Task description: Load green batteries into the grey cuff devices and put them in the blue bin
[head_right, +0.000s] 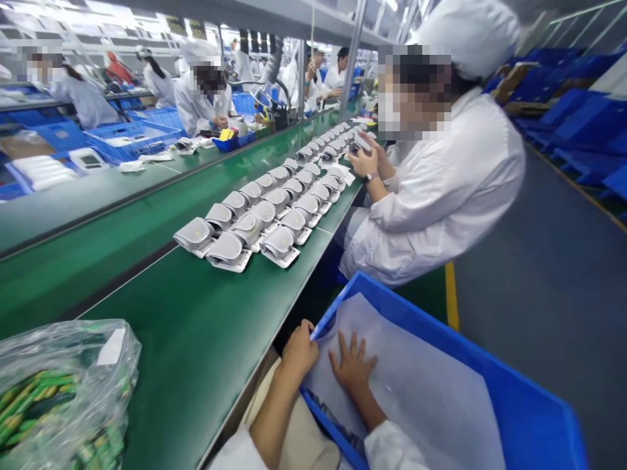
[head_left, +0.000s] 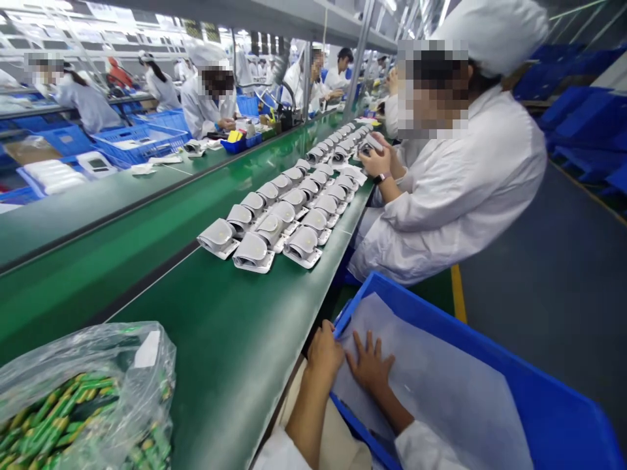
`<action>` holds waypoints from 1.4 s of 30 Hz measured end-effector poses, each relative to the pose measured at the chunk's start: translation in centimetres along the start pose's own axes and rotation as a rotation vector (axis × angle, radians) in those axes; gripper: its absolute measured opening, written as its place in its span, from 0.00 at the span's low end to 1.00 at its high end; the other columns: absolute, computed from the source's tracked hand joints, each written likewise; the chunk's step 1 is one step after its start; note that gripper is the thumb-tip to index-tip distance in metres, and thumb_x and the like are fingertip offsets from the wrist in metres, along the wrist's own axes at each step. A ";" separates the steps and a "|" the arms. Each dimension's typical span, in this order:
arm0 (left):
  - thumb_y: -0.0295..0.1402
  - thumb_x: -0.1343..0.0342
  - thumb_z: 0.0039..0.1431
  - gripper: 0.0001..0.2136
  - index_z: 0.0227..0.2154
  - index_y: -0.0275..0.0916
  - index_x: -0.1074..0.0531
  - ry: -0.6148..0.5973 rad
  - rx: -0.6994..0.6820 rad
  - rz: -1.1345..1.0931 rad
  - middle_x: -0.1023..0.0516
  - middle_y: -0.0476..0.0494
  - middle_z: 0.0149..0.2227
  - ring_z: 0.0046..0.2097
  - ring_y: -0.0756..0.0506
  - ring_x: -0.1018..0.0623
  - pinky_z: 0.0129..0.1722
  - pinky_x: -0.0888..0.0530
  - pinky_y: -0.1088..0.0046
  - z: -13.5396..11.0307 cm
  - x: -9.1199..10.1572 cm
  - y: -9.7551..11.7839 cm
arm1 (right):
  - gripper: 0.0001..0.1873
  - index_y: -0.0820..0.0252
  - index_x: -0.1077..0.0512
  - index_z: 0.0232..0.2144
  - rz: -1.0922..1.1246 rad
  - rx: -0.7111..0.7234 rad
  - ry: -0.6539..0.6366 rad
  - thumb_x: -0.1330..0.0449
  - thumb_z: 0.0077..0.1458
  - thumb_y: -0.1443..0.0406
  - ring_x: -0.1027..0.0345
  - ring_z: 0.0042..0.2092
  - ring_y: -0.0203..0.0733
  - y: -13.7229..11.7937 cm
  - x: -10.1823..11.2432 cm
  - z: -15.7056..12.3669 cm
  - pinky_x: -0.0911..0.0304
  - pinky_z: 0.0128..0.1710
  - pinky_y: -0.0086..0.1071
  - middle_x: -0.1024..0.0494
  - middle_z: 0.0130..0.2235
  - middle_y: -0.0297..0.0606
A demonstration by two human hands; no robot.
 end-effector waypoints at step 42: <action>0.26 0.36 0.55 0.41 0.71 0.33 0.44 -0.166 0.053 0.206 0.26 0.21 0.61 0.61 0.29 0.22 0.59 0.24 0.55 4.9 -4.8 0.5 | 0.26 0.66 0.23 0.58 -0.121 0.520 -0.164 0.44 0.67 0.55 0.32 0.64 0.61 -0.5 3.6 16.2 0.44 0.66 0.58 0.23 0.61 0.58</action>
Point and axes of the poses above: each hand's wrist, its own z-axis towards the middle knuckle, its own x-axis out of the back of the hand, y = z × x, the point moved 7 cm from there along z, towards the middle knuckle
